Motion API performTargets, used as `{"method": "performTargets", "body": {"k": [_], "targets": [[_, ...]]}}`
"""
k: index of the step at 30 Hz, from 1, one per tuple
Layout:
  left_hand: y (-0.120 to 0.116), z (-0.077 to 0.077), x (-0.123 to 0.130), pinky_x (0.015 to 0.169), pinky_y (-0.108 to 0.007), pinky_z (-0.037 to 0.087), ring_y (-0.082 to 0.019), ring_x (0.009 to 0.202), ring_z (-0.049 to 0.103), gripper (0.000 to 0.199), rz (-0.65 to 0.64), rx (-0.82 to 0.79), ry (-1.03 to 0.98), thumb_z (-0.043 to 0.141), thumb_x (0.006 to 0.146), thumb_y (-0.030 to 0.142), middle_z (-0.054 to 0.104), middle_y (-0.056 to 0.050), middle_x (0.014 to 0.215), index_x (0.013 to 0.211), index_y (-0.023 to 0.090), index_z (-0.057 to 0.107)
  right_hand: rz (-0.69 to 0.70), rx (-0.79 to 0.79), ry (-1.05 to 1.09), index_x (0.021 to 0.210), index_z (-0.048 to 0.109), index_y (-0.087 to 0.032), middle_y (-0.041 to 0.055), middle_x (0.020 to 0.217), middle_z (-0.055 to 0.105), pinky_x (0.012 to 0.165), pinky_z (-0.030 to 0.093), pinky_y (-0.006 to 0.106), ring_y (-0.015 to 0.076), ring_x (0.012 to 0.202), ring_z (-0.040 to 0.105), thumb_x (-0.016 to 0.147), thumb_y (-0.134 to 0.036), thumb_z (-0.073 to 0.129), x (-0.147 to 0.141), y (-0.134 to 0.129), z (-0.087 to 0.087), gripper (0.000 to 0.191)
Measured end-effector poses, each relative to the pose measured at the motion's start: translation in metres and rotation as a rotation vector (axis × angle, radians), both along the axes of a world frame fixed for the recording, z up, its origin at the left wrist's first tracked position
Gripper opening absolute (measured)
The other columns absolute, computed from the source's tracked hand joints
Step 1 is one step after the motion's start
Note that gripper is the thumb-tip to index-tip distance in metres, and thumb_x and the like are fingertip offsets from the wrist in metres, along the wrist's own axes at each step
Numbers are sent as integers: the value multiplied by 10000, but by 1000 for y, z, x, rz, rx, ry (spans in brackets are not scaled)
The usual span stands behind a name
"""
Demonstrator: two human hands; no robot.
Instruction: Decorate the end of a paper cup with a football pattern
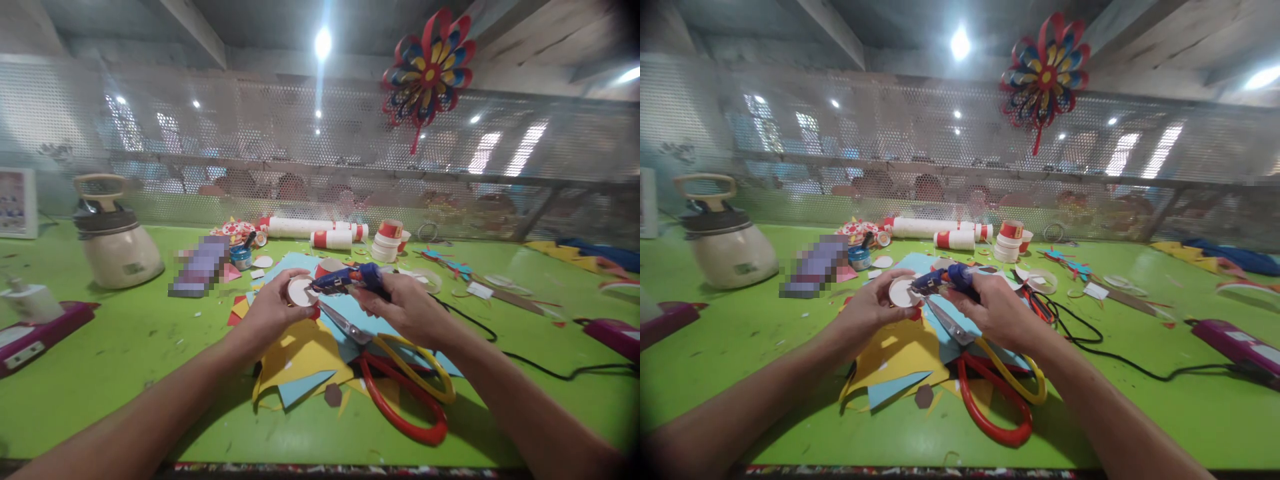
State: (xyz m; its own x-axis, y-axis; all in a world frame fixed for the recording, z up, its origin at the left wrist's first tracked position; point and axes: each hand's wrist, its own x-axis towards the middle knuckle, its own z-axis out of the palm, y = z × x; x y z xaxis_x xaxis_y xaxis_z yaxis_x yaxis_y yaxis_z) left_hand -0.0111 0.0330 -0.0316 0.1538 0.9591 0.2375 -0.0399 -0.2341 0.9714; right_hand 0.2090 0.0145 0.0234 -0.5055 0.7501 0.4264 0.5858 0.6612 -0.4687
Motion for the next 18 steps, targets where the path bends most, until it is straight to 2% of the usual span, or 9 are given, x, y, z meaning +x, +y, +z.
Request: {"method": "performTargets", "body": {"k": [18], "targets": [[-3, 3, 0, 711, -292, 470, -166, 773, 584, 562, 4, -9, -4, 792, 547, 158, 626, -13, 912, 1062, 189, 568, 0, -22, -13, 831, 639, -153, 25, 651, 631, 577, 417, 273, 145, 592, 542, 918, -364, 481, -2, -2, 0, 278]]}}
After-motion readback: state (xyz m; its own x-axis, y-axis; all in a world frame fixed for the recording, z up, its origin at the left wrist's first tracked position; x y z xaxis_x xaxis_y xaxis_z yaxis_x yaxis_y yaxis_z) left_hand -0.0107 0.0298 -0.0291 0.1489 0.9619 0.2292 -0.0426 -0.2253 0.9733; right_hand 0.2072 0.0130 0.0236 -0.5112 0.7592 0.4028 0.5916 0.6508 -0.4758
